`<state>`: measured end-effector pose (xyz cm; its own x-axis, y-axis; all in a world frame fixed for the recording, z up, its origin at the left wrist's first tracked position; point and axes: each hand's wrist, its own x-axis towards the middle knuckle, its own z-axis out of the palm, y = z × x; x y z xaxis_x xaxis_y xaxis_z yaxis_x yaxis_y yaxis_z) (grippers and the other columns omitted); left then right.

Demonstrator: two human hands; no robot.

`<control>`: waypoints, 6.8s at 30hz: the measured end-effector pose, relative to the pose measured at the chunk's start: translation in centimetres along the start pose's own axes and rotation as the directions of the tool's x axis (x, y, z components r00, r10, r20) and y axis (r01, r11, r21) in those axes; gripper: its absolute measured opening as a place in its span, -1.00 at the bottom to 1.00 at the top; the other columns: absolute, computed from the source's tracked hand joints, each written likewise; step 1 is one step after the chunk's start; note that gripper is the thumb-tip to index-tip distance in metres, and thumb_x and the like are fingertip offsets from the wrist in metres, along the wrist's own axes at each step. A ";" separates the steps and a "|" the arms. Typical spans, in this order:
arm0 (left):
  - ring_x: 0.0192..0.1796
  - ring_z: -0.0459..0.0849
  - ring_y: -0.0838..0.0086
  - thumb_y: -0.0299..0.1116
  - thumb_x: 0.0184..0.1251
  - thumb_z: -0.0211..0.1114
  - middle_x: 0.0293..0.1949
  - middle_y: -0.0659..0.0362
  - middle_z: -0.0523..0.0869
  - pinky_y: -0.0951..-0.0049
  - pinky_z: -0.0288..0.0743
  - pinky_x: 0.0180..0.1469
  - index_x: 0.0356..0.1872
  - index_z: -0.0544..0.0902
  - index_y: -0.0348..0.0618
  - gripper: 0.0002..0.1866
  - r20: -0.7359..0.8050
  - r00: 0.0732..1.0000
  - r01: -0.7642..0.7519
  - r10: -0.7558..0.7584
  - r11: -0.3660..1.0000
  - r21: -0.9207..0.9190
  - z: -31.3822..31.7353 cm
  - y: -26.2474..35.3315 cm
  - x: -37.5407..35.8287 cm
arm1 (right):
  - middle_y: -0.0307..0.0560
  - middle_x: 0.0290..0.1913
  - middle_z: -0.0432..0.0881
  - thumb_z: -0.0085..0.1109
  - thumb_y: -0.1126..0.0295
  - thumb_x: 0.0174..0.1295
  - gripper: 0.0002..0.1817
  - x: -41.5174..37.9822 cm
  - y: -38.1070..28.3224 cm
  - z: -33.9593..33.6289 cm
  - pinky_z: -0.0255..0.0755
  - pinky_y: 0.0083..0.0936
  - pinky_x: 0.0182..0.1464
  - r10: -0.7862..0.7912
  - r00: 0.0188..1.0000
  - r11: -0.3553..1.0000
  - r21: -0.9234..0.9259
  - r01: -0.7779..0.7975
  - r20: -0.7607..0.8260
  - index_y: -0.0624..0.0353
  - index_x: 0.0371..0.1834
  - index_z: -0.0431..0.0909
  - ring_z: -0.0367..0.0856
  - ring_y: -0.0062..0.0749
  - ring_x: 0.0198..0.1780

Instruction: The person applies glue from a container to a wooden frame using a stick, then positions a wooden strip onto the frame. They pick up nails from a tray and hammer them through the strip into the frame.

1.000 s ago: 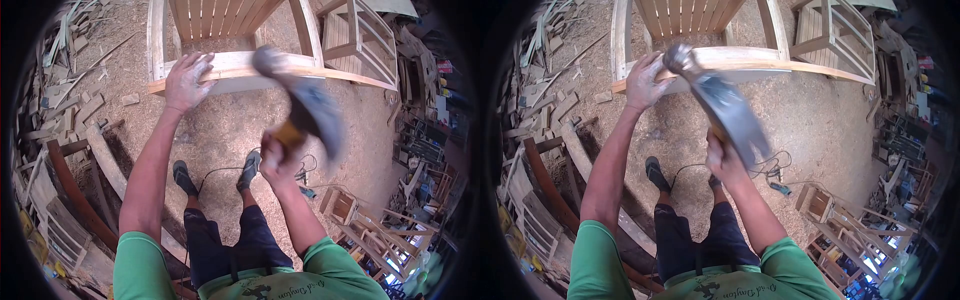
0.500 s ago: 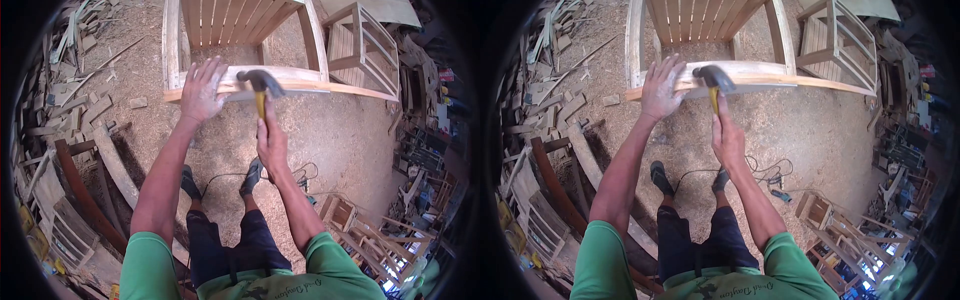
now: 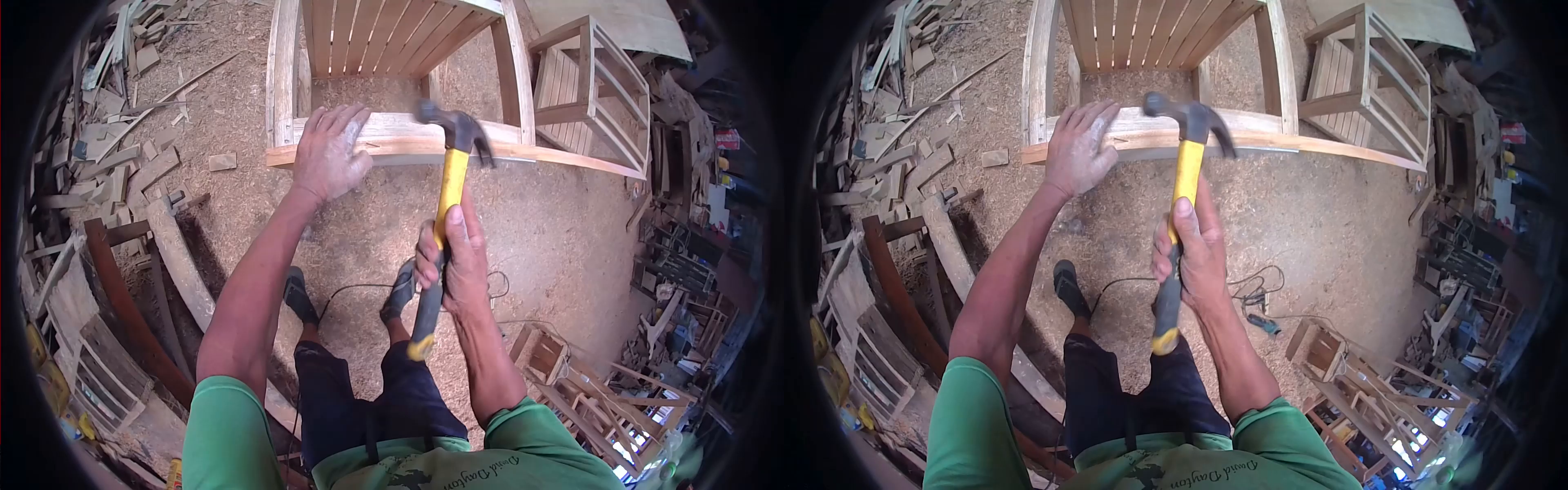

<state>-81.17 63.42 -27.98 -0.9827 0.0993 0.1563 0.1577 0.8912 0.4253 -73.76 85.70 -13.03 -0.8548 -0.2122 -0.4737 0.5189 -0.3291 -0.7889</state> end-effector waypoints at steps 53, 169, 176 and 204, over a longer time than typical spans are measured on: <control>0.04 0.77 0.11 -0.11 0.71 0.07 -0.17 0.03 0.86 0.06 0.51 0.27 -0.09 0.75 -0.08 -0.66 -0.210 0.895 0.421 -0.394 0.901 0.101 1.3 0.2 2.5 | 0.09 -0.12 0.77 0.20 0.60 0.53 -0.01 2.3 -8.3 -0.4 0.68 -0.45 -0.38 -0.568 0.639 0.236 -0.642 0.730 0.518 -0.07 0.89 -0.17 0.67 -0.47 -0.40; 0.74 0.01 -0.28 0.09 0.43 0.42 0.77 -0.13 0.11 -0.16 -0.10 0.77 0.34 0.79 0.16 -0.47 -0.387 0.583 0.806 -0.714 0.452 0.382 -36.6 -13.0 -42.8 | -0.27 -0.57 0.46 0.01 0.29 0.72 -0.31 -16.9 16.7 -22.6 0.35 -0.50 -0.66 0.344 0.929 0.521 -0.796 -0.309 -0.136 -0.34 0.85 0.10 0.39 -0.60 -0.66; 0.72 0.13 -0.23 -0.19 0.31 0.57 0.72 -0.04 0.27 -0.16 0.03 0.74 -0.06 0.89 0.00 -0.75 -0.252 0.748 0.661 -0.615 0.655 0.365 -40.0 -8.0 -44.4 | -0.30 -0.57 0.46 -0.01 0.34 0.72 -0.29 -16.7 19.9 -15.8 0.38 -0.53 -0.56 0.432 0.901 0.479 -0.838 -0.261 -0.034 -0.24 0.86 0.06 0.40 -0.63 -0.61; 0.75 0.05 -0.26 -0.39 0.34 0.49 0.77 -0.03 0.18 -0.17 0.02 0.75 -0.04 0.89 -0.16 -0.78 -0.286 0.684 0.729 -0.671 0.642 0.237 -39.3 -9.1 -43.9 | -0.32 -0.62 0.44 0.01 0.33 0.71 -0.29 -18.8 21.3 -8.3 0.38 -0.54 -0.60 0.536 0.834 0.479 -0.767 -0.426 -0.129 -0.25 0.86 0.06 0.39 -0.61 -0.66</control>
<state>-35.65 33.56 -3.64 -0.7501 -0.6570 0.0760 -0.6384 0.7493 0.1762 -46.75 90.26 -24.21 -0.4365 -0.2351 -0.8684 0.6043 0.6385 -0.4766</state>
